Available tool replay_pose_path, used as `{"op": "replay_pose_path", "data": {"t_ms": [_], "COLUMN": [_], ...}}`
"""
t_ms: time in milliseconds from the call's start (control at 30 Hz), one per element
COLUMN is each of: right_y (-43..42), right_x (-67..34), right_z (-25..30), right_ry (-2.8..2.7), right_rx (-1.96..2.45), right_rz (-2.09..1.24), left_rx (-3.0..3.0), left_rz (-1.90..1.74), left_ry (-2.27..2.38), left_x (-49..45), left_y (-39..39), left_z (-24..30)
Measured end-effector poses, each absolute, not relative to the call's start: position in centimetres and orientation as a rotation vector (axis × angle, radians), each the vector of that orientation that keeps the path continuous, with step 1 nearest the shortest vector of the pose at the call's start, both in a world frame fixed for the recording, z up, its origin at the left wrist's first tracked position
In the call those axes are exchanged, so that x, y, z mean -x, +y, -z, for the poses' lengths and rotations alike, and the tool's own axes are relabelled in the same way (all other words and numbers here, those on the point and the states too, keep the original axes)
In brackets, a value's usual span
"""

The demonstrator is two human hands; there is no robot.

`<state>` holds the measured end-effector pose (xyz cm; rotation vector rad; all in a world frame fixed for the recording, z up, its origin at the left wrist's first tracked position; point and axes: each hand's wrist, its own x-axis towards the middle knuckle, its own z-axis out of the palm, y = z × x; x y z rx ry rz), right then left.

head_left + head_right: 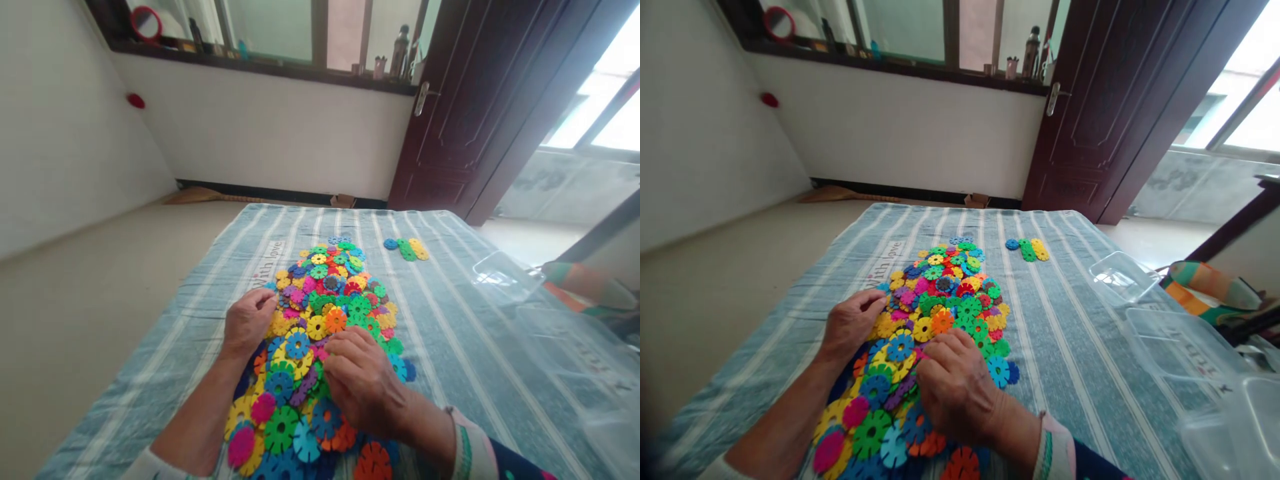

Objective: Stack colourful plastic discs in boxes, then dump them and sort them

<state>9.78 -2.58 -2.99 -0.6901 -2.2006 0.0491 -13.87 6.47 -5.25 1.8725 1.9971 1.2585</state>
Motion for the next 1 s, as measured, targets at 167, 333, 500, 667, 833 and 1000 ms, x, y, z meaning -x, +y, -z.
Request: {"op": "replay_pose_path", "data": {"t_ms": [167, 333, 500, 667, 833, 1000], "right_y": [-2.6, -2.2, -1.6, -1.2, -1.0, -0.9], "right_x": [-10.0, -10.6, -11.2, -11.5, -11.6, -11.6], "right_z": [2.9, 3.5, 4.4, 5.0, 5.0, 4.9], "right_ry": [-2.143, -2.080, -2.047, -2.069, -2.082, -2.092], "right_rx": [0.652, 0.687, 0.758, 0.834, 0.859, 0.847], "right_rz": [-0.153, -0.227, -0.182, -0.135, -0.093, -0.074], "left_rx": [-1.874, -1.888, -1.902, -1.918, -1.920, -1.913], "left_rz": [-1.280, -1.263, -1.259, -1.247, -1.252, -1.276], "left_ry": [1.977, 1.987, 1.965, 1.924, 1.900, 1.883], "left_x": [13.6, 13.5, 13.4, 13.0, 12.7, 12.7], "left_y": [6.2, 5.9, 5.8, 5.6, 5.5, 5.6], "left_z": [5.1, 5.1, 5.2, 5.1, 4.9, 4.7]}}
